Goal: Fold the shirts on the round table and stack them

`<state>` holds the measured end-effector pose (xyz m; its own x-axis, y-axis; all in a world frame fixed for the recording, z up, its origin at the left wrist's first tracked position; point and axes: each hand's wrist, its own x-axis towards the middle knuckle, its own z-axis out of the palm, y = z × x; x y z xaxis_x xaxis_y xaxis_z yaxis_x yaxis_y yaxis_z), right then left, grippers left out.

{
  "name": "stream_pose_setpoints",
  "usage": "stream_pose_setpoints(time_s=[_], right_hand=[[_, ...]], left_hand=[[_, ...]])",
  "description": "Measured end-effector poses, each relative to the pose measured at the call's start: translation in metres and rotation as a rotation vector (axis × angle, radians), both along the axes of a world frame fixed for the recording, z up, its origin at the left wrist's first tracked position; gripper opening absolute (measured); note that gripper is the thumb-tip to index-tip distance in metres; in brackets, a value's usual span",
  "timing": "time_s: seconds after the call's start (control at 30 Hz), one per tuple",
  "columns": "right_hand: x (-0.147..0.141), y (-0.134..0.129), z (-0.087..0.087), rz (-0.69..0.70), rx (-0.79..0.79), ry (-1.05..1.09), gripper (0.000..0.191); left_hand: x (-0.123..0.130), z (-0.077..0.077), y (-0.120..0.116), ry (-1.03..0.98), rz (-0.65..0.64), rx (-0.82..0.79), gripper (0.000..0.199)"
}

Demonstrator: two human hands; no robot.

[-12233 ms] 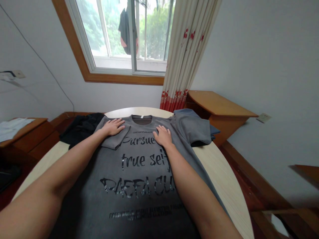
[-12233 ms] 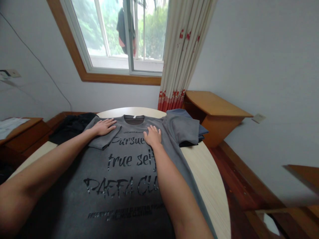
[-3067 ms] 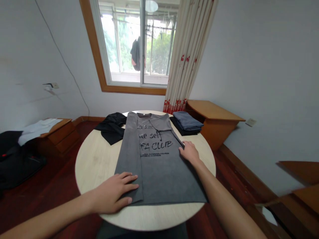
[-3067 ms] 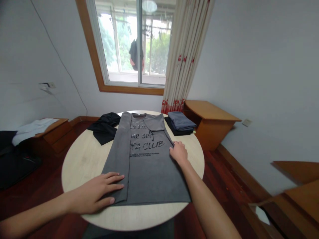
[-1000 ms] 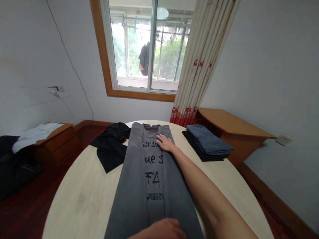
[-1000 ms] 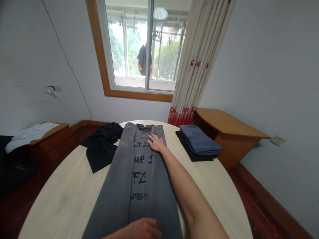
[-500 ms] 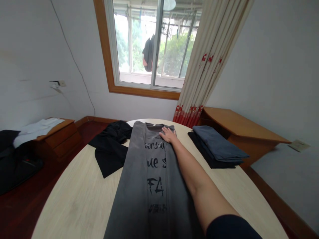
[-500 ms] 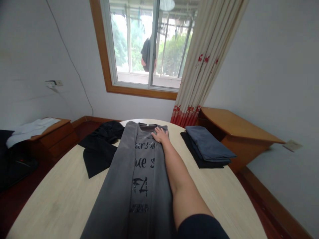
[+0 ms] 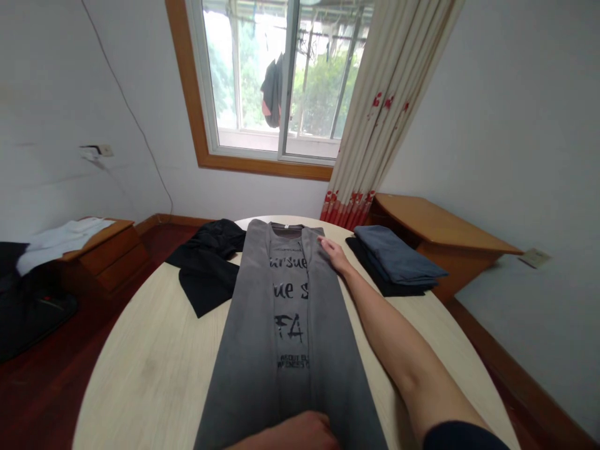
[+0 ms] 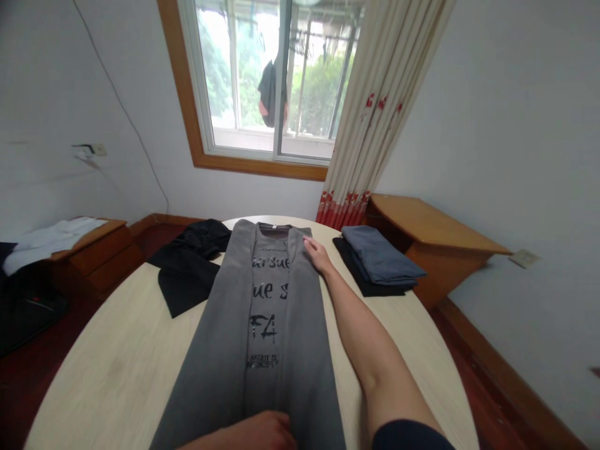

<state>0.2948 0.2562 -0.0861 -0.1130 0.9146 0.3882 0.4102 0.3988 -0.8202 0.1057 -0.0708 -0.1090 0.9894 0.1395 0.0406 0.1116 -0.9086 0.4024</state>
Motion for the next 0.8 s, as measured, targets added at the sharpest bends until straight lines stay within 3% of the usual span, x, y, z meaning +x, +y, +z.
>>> stream_pose_setpoints(time_s=[0.1, 0.2, 0.3, 0.4, 0.53, 0.7, 0.8], right_hand=[[0.005, -0.065, 0.002, 0.121, 0.049, -0.314, 0.072], [-0.003, -0.132, 0.010, 0.263, 0.101, -0.612, 0.065], [-0.013, -0.193, 0.021, 0.371, 0.117, -0.763, 0.065], [-0.021, -0.244, 0.029, 0.461, 0.090, -0.819, 0.072], [-0.027, -0.304, 0.038, 0.589, 0.060, -0.826, 0.084], [-0.031, -0.379, 0.054, 0.755, -0.011, -0.734, 0.089], [-0.027, -0.402, 0.058, 0.841, -0.029, -0.683, 0.087]], left_hand=[[-0.010, 0.021, -0.007, -0.102, -0.036, -0.040, 0.034], [-0.022, 0.047, -0.016, -0.177, -0.020, -0.259, 0.009], [-0.031, 0.067, -0.016, -0.251, 0.087, -0.435, 0.011], [-0.039, 0.081, -0.007, -0.361, 0.231, -0.443, 0.019], [-0.055, 0.092, 0.010, -0.438, 0.387, -0.322, 0.023], [-0.071, 0.097, 0.019, -0.377, 0.500, -0.281, 0.027], [-0.084, 0.099, 0.020, -0.305, 0.560, -0.205, 0.028]])
